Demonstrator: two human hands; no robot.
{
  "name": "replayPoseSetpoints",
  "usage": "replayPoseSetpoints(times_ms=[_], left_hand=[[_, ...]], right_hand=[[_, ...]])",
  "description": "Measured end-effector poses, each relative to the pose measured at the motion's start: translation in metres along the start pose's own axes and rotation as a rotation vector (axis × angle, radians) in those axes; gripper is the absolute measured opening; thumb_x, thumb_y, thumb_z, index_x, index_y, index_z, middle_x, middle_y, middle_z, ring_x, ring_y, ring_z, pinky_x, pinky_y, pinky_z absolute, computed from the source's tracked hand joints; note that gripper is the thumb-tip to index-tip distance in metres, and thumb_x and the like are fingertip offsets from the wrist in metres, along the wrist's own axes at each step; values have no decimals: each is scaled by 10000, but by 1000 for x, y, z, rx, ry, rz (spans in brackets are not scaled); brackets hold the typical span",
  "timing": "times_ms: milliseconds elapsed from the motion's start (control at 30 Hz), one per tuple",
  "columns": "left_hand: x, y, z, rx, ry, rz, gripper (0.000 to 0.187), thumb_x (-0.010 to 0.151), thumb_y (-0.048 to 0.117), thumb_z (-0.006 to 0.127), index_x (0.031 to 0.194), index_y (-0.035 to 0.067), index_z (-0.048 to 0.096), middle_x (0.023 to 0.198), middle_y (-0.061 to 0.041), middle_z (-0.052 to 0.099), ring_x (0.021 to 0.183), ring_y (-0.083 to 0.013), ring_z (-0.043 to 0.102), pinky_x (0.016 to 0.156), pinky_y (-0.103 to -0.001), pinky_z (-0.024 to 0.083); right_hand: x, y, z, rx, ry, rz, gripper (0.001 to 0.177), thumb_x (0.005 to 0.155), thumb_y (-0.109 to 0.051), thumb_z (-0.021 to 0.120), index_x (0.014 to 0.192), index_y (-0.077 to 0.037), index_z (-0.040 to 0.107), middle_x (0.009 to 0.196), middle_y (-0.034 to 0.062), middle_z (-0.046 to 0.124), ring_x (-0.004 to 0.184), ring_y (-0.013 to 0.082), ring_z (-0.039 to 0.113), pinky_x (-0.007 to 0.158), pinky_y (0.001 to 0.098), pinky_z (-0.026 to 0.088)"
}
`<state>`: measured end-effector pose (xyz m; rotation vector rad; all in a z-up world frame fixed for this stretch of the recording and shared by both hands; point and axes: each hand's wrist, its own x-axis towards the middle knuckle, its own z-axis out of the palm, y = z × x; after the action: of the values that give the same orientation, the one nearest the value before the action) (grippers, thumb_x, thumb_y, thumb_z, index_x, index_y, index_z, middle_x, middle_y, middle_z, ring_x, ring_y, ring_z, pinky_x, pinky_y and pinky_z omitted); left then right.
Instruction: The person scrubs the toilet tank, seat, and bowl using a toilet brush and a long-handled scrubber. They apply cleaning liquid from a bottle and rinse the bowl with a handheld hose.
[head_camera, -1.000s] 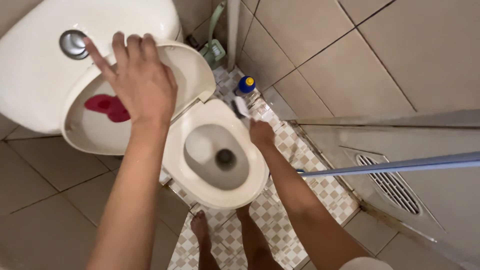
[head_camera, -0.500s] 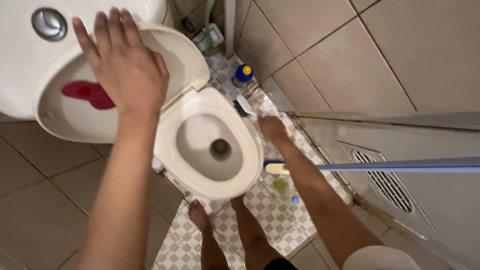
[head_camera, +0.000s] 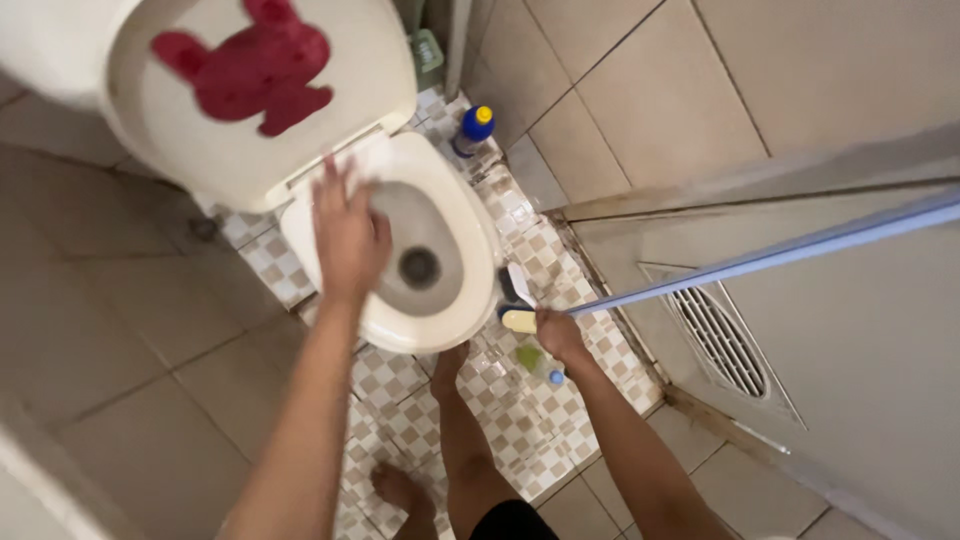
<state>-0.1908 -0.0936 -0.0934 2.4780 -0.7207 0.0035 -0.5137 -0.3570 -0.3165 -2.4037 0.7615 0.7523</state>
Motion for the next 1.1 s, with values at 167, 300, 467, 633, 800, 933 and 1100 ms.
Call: replayPoseSetpoints(times_ms=[167,300,467,633,800,933,1100], left_hand=[[-192,-21,56,-365,-102,-525,325,811,1,643,1122,85,688,1327,-211,599,1211,-388,574,1052,-457,450],[-313,-63,96,-496,-40,-565,241,828,20,653,1056,71,709,1157,-175,709,1137,-356,641,1021,-427,487],[-393,-105,121,-691,38,-746,231,858,43,636,1082,62,690,1057,-131,741,1020,-285,703,913,-382,525],[-410,-119,130,-774,-3,-854,190,900,86,644,1087,80,676,960,-126,753,930,-260,739,830,-349,562],[-392,-112,138,-855,75,-875,164,921,93,649,1085,93,654,995,-110,752,957,-254,728,840,-354,552],[-374,-121,133,-840,100,-873,154,907,91,649,1058,75,672,995,-119,751,956,-262,725,841,-360,559],[-389,-125,141,-870,146,-900,165,936,132,627,1085,77,673,986,-99,761,936,-241,737,859,-340,560]], right_hand=[[-81,-92,8,36,111,-92,378,1021,-342,497,987,-15,682,911,274,722,877,452,685,812,541,537],[-126,-192,60,410,-247,-71,350,940,-260,473,1246,-100,526,855,245,715,677,440,729,643,534,592],[-67,-271,135,-267,183,-458,247,1072,-216,447,1114,-50,625,886,212,741,782,396,737,684,520,569],[56,-373,85,-511,172,-408,376,1068,-263,440,920,-70,727,859,192,747,775,336,763,669,485,607],[47,-409,83,-599,179,-451,259,952,-159,535,965,-54,771,991,219,743,926,372,741,771,482,599],[17,-388,101,-748,113,-529,256,916,-160,579,1003,-7,765,1003,236,748,929,356,748,807,473,594],[60,-403,97,-710,152,-443,272,981,-144,527,990,-39,778,997,223,761,912,340,761,751,453,616]])
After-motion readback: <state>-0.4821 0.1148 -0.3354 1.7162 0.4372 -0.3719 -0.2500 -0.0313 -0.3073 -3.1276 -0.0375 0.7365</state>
